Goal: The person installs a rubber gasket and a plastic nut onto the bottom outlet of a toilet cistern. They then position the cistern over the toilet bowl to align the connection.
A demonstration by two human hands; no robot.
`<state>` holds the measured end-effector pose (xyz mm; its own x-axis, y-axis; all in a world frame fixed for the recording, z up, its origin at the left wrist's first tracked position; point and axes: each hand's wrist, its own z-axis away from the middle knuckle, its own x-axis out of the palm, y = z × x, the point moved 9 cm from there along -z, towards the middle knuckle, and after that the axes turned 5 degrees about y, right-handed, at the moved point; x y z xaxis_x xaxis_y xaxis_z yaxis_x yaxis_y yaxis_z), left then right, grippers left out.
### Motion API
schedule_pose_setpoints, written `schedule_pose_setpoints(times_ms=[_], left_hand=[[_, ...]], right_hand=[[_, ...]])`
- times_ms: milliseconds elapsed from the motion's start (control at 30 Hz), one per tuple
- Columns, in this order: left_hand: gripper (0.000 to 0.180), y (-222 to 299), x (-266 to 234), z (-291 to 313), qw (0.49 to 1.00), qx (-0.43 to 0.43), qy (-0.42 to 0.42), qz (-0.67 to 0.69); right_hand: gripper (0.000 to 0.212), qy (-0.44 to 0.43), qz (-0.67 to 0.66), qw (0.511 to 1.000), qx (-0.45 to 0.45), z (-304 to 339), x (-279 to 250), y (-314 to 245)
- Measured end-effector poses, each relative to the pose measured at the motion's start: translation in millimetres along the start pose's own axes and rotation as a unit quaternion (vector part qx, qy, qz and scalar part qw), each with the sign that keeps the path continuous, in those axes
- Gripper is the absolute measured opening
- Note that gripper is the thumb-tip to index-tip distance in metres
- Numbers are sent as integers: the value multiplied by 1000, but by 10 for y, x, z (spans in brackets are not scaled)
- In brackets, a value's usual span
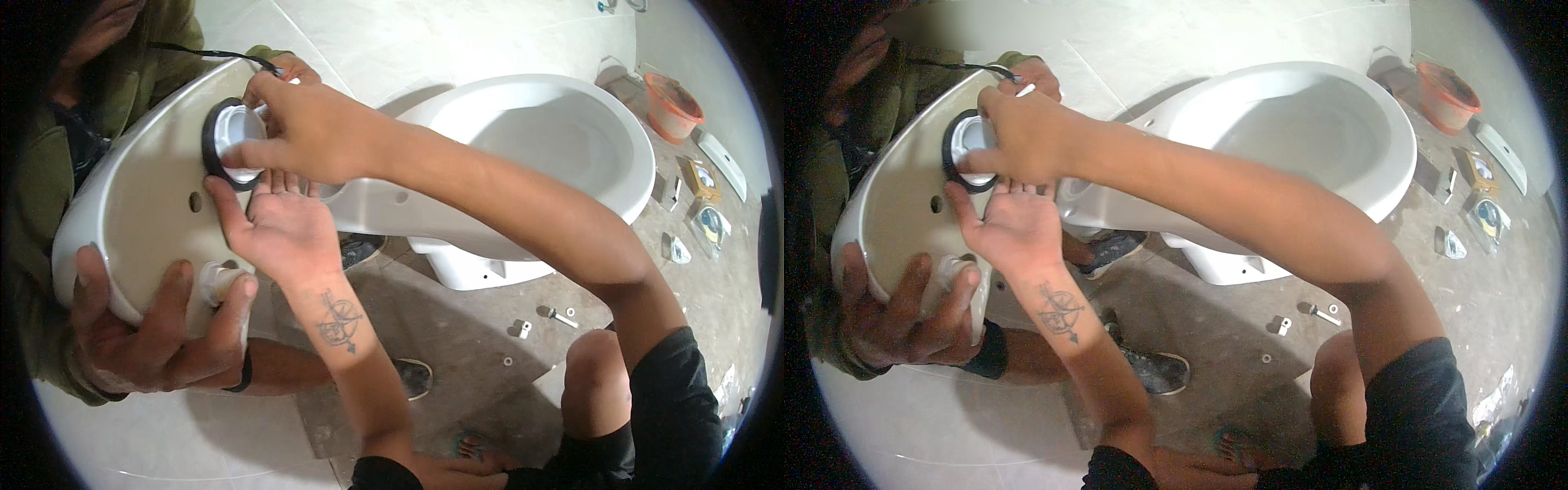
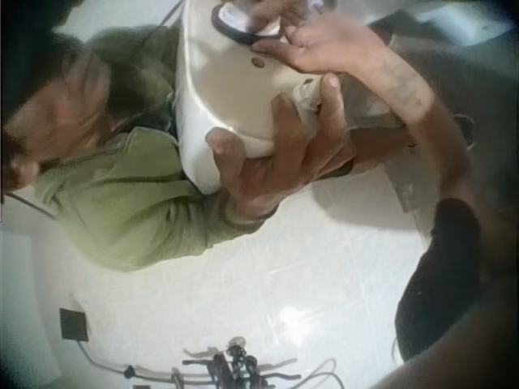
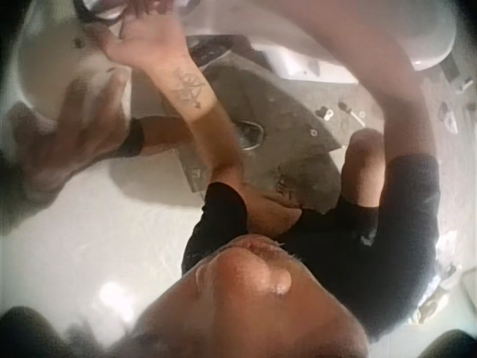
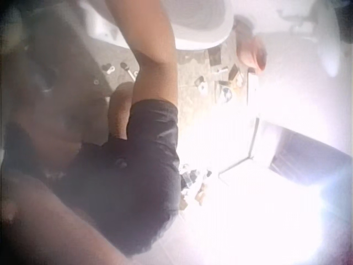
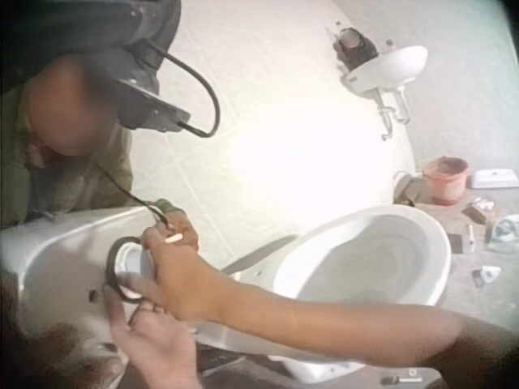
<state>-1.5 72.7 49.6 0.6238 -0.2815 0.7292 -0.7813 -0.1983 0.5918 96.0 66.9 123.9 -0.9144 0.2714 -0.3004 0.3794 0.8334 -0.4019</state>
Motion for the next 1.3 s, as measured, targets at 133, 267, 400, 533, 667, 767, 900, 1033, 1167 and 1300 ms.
schedule_pose_setpoints(times_ms=[133, 267, 400, 533, 667, 767, 900, 1033, 1167, 1300], left_hand=[[88, 44, 36, 3, 994, 69, -29, -75], [72, 8, -108, 20, 996, 35, 79, -5], [81, 95, 68, -21, 987, 115, -59, -95], [70, -6, -171, 24, 995, 52, 82, -8], [68, 151, 111, 31, 987, 142, -33, -64], [65, 132, 66, 63, 993, 114, 9, -33], [57, 40, -86, -2, 997, 63, 49, -14], [69, 85, 63, 63, 994, 93, 20, -49], [72, 38, -76, 68, 994, 78, 71, -32], [75, 108, 110, 44, 991, 121, -26, -53]], right_hand=[[59, 67, -54, 995, -47, 78, -133, -45], [62, 3, -182, 967, 178, 74, 44, 169], [67, 60, -44, 996, -51, 74, -123, -143], [72, -16, -253, 945, 205, 130, 105, 131], [80, 34, -63, 997, -28, 72, -70, -159], [84, 11, -167, 982, 85, 132, 22, 7], [89, -55, -147, 983, 93, 179, 89, 95], [85, -7, -197, 973, 121, 163, 26, 69], [75, -52, -222, 947, 225, 173, 199, 208], [68, 40, -185, 980, 59, 207, -18, -50]])
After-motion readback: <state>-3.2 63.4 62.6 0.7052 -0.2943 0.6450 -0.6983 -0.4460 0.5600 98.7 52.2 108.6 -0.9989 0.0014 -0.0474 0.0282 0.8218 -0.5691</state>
